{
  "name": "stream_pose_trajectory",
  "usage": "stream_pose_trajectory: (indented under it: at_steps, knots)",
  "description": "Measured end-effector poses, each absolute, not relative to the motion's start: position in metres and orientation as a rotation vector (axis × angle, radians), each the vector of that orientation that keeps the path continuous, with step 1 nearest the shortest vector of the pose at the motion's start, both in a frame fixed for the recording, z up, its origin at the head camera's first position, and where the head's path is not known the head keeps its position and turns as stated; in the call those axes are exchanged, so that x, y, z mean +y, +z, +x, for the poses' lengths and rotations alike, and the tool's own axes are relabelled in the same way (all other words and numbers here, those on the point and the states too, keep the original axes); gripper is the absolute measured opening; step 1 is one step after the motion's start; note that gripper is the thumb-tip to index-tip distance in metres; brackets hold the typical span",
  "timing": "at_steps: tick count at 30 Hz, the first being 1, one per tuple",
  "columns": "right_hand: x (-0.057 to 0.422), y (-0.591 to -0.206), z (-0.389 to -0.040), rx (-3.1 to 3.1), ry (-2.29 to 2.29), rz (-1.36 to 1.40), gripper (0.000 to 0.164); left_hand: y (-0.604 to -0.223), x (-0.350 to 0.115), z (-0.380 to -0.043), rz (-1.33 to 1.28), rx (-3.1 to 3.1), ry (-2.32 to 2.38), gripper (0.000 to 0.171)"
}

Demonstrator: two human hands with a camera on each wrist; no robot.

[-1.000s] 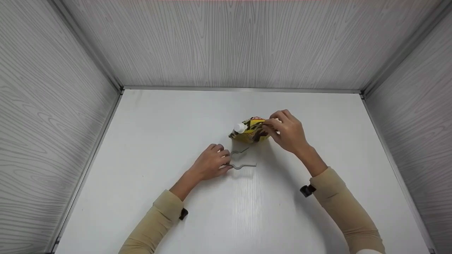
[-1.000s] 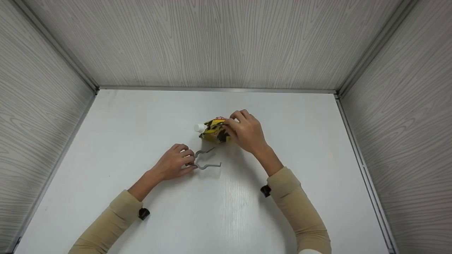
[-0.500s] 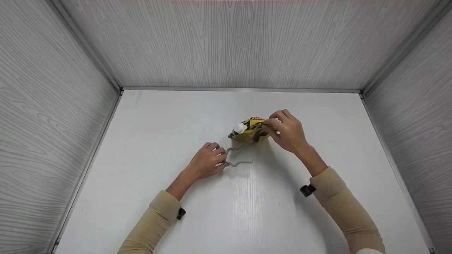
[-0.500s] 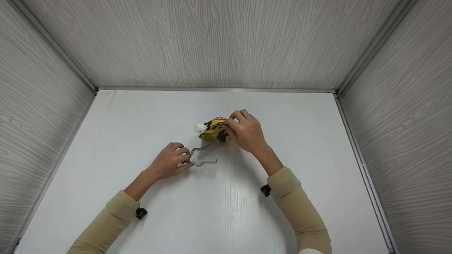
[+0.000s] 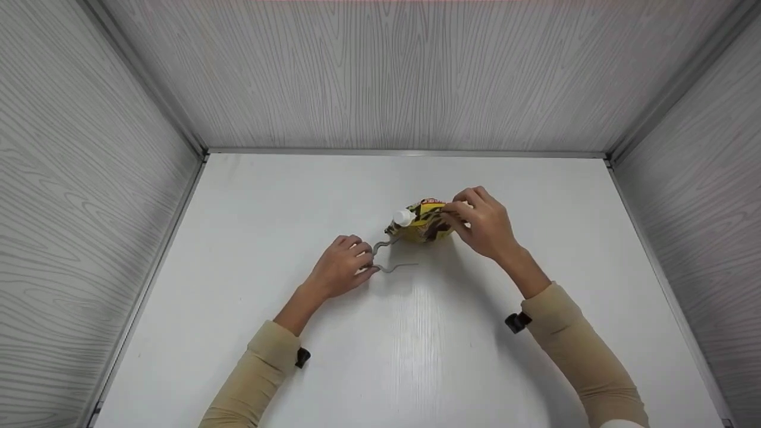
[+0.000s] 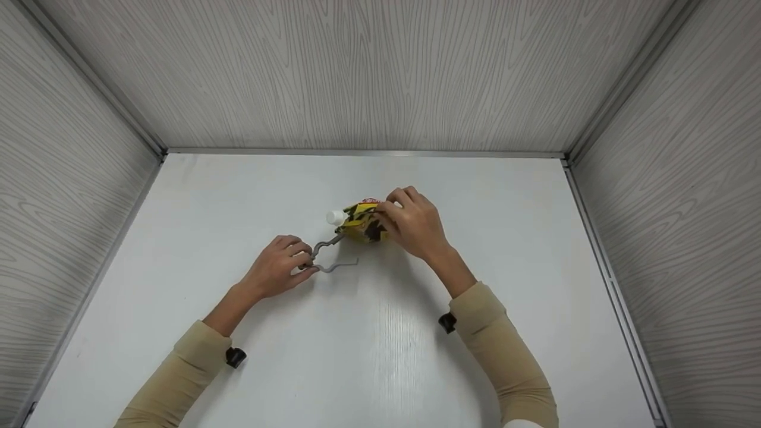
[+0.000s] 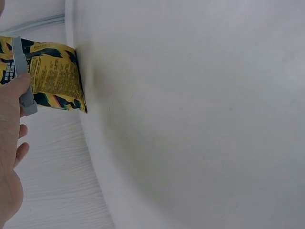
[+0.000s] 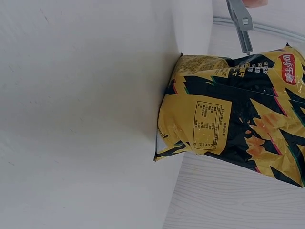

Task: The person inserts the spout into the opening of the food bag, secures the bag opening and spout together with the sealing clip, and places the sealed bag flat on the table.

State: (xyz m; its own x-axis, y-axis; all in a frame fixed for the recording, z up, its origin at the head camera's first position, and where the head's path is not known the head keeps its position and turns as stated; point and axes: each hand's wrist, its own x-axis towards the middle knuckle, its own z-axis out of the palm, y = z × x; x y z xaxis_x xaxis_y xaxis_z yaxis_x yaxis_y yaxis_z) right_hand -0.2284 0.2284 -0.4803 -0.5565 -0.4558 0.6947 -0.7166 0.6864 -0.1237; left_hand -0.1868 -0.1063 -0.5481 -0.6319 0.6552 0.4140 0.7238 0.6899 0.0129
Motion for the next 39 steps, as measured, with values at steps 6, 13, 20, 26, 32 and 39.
stream_pose_trajectory:
  at_steps: [6, 13, 20, 26, 32, 39]
  knots:
    - [0.227, -0.48, -0.228, -2.262, 0.53, 0.894, 0.014, -0.545, -0.11, -0.19, -1.054, -2.511, -0.253, 0.018]
    - [0.227, -0.482, -0.228, -2.263, 0.535, 0.895, 0.014, -0.543, -0.116, -0.19, -1.029, -2.488, -0.261, 0.019]
    - [0.226, -0.481, -0.228, -2.266, 0.536, 0.896, 0.015, -0.54, -0.12, -0.191, -1.002, -2.48, -0.235, 0.019]
    - [0.225, -0.481, -0.228, -2.271, 0.538, 0.893, 0.013, -0.538, -0.123, -0.193, -0.976, -2.47, -0.218, 0.019]
    - [0.225, -0.481, -0.227, -2.282, 0.548, 0.888, 0.014, -0.538, -0.127, -0.195, -0.939, -2.459, -0.224, 0.018]
    - [0.226, -0.479, -0.228, -2.268, 0.543, 0.897, 0.013, -0.529, -0.122, -0.203, -0.931, -2.447, -0.239, 0.018]
